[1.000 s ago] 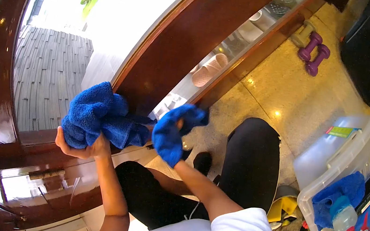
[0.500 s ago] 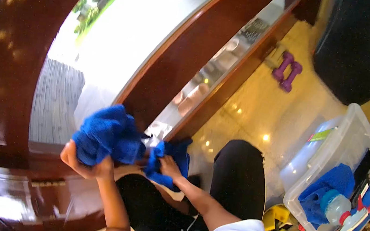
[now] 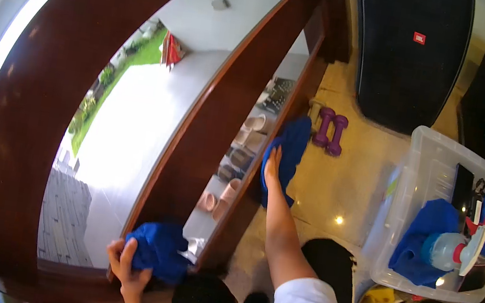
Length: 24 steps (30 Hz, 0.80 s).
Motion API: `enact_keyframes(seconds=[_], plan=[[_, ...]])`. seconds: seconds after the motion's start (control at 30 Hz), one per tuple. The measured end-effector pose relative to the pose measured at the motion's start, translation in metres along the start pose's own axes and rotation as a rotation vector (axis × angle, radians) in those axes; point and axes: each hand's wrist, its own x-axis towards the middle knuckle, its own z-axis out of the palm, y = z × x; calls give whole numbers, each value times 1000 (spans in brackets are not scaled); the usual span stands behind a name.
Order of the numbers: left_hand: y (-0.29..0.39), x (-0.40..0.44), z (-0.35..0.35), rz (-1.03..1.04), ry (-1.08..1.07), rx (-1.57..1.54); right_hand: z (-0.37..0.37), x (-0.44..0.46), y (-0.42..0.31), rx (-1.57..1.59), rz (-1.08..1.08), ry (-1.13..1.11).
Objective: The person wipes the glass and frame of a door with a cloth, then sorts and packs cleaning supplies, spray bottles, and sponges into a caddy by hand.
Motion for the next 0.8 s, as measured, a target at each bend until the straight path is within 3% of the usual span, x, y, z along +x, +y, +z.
enact_keyframes(seconds=[0.03,0.07,0.13,0.2,0.27,0.33,0.43,0.47,0.6,0.7,0.73,0.8], plan=[[-4,-4,-1,25,-30,6,23,1,65,-177,-58,6],[-6,-8,-2,40,-68,6,61,8,165,-446,-274,104],[1,1,-3,35,-164,-40,18,-108,122,-213,324,-227],[-4,-7,-6,-45,-339,-24,-8,-188,99,-34,698,-363],[11,7,-9,-176,-258,-150,-43,-231,43,257,853,-305],[26,22,-10,-224,-218,-194,-101,-256,-78,524,848,-110],[67,38,-17,-509,-248,-466,-169,-279,-165,653,926,64],[76,38,-20,-559,-256,-550,-191,-293,-188,636,935,64],[125,42,-75,-594,-588,-589,-272,-352,-284,1402,843,-141],[154,45,-126,-498,-667,-558,-342,-397,-363,1406,845,-239],[171,56,-149,-618,-703,-466,-366,-409,-390,1393,828,-262],[184,65,-180,-542,-577,-370,-411,-435,-440,1357,763,-297]])
